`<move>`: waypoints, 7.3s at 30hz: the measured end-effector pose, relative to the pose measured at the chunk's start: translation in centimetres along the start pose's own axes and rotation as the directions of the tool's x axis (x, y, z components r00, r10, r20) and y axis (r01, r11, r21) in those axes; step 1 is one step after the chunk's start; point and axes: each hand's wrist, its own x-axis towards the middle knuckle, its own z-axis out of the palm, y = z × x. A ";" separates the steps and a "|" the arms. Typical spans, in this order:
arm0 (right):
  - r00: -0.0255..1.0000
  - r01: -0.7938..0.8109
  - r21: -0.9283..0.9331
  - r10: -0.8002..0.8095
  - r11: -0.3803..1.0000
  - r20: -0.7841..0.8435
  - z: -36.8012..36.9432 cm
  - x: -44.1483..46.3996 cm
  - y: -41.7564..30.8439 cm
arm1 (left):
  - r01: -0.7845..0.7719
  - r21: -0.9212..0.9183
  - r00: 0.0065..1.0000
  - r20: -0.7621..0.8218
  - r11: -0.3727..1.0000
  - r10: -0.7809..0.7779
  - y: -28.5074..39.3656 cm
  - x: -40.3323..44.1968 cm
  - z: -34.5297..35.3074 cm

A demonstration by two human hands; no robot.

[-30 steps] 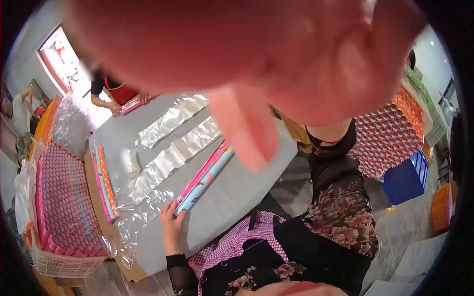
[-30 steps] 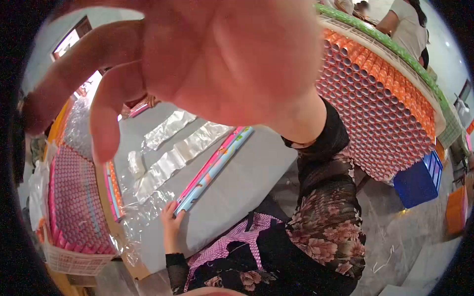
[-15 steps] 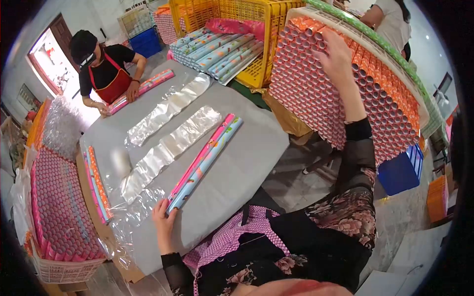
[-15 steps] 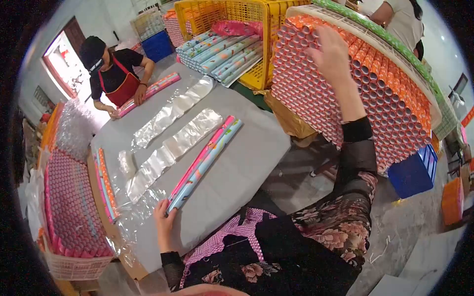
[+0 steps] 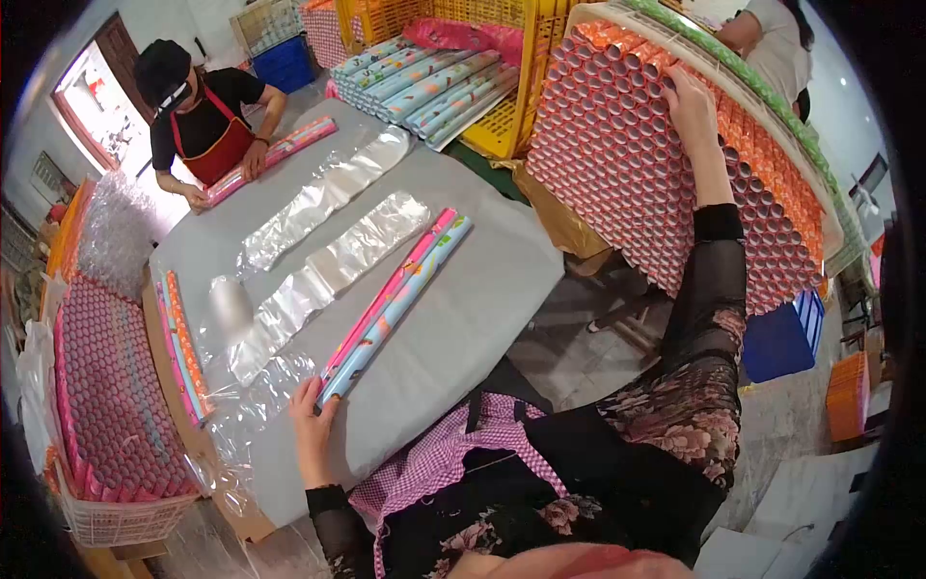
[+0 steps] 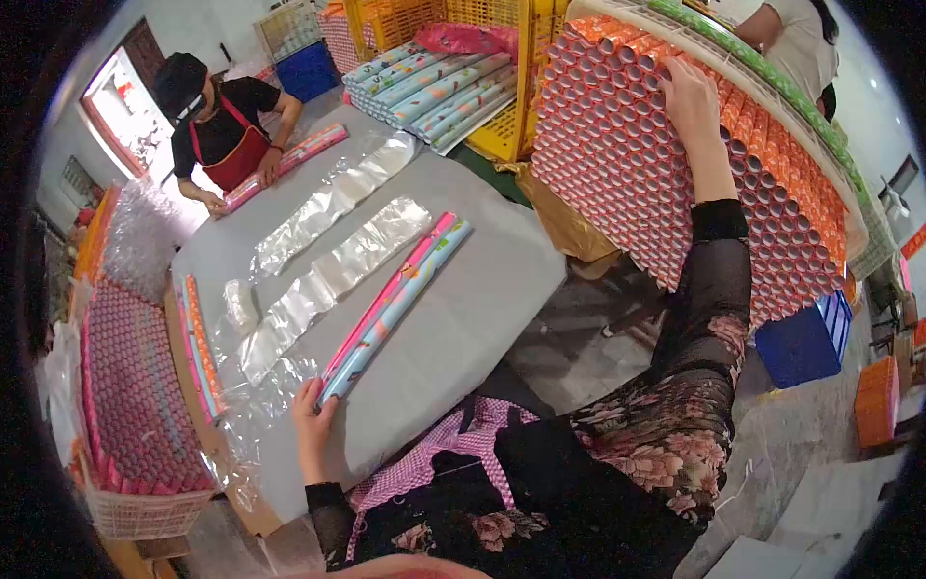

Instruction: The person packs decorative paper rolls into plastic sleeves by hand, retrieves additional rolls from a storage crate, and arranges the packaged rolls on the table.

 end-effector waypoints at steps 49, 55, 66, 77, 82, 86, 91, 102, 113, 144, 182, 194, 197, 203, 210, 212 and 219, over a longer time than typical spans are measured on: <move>0.402 0.891 0.332 -0.876 0.308 -0.266 -18.9 21.7 -27.4 | -0.088 0.105 0.995 -0.043 0.991 0.093 -2.1 0.2 0.6; 0.824 -0.512 0.859 -0.275 0.009 0.495 0.5 8.5 -23.6 | -0.075 0.115 0.996 -0.032 0.990 0.079 -2.0 0.2 0.7; -0.070 -0.913 -0.113 -0.123 -0.392 0.990 22.1 -22.1 -26.1 | -0.034 0.059 0.999 -0.014 0.998 0.035 -2.2 0.2 0.6; -0.098 -0.936 -0.115 -0.068 -0.333 0.993 22.6 -22.1 -29.7 | -0.061 0.069 0.993 0.105 0.996 0.054 -2.0 0.4 -0.2; -0.102 -0.956 -0.118 -0.075 -0.268 0.992 21.9 -21.2 -29.9 | -0.146 0.116 0.982 0.138 0.982 0.130 -1.8 -0.2 -0.8; -0.114 -0.963 -0.130 -0.078 -0.235 0.990 22.2 -21.0 -29.9 | -0.243 0.162 0.968 0.106 0.956 0.228 -1.5 -0.2 -1.0; -0.122 -0.982 -0.130 -0.061 -0.136 0.991 21.7 -20.3 -30.3 | -0.251 0.125 0.967 0.082 0.960 0.242 -1.9 -0.1 -0.7; -0.146 -0.973 -0.105 -0.196 0.203 0.970 16.7 -19.6 -29.7 | -0.148 0.134 0.989 0.012 0.980 0.147 -0.9 -0.7 0.3; 0.392 0.304 0.952 -0.916 0.043 -0.083 0.4 -20.1 -48.4 | -0.087 0.168 0.996 0.035 0.982 0.082 -0.1 -0.6 -0.1; 0.264 0.287 0.948 -0.941 -0.135 -0.214 3.2 -21.9 -54.2 | -0.212 0.429 0.864 -0.338 0.878 0.373 35.2 -13.0 -31.9; 0.237 0.246 0.969 -0.970 0.001 -0.059 3.0 -21.6 -51.5 | 0.897 0.005 -0.303 -0.722 0.443 0.622 30.1 -44.5 -31.2; 0.256 0.290 0.956 -0.966 0.038 -0.040 2.8 -22.0 -51.3 | 0.877 0.468 0.405 -0.842 0.109 0.358 34.0 -28.2 -28.7; 0.226 0.268 0.962 -0.974 0.052 -0.011 2.8 -21.6 -51.4 | 0.889 0.421 0.403 -0.906 0.181 0.129 32.0 -27.9 -28.7; 0.215 0.276 0.961 -0.976 0.018 -0.043 2.7 -21.5 -51.9 | 0.858 0.365 0.414 -0.908 0.361 -0.064 29.8 -26.4 -26.6; 0.230 0.288 0.958 -0.972 0.020 -0.049 2.8 -21.6 -51.8 | 0.898 0.400 0.432 -0.882 0.184 -0.189 28.5 -29.3 -25.5; 0.230 0.304 0.952 -0.973 0.036 -0.036 2.8 -21.7 -51.8 | 0.913 0.343 0.389 -0.895 0.223 -0.217 27.8 -29.2 -25.1; 0.205 0.297 0.954 -0.979 0.050 -0.013 2.4 -21.4 -51.9 | 0.866 0.485 0.427 -0.844 -0.123 -0.326 25.2 -35.2 -24.1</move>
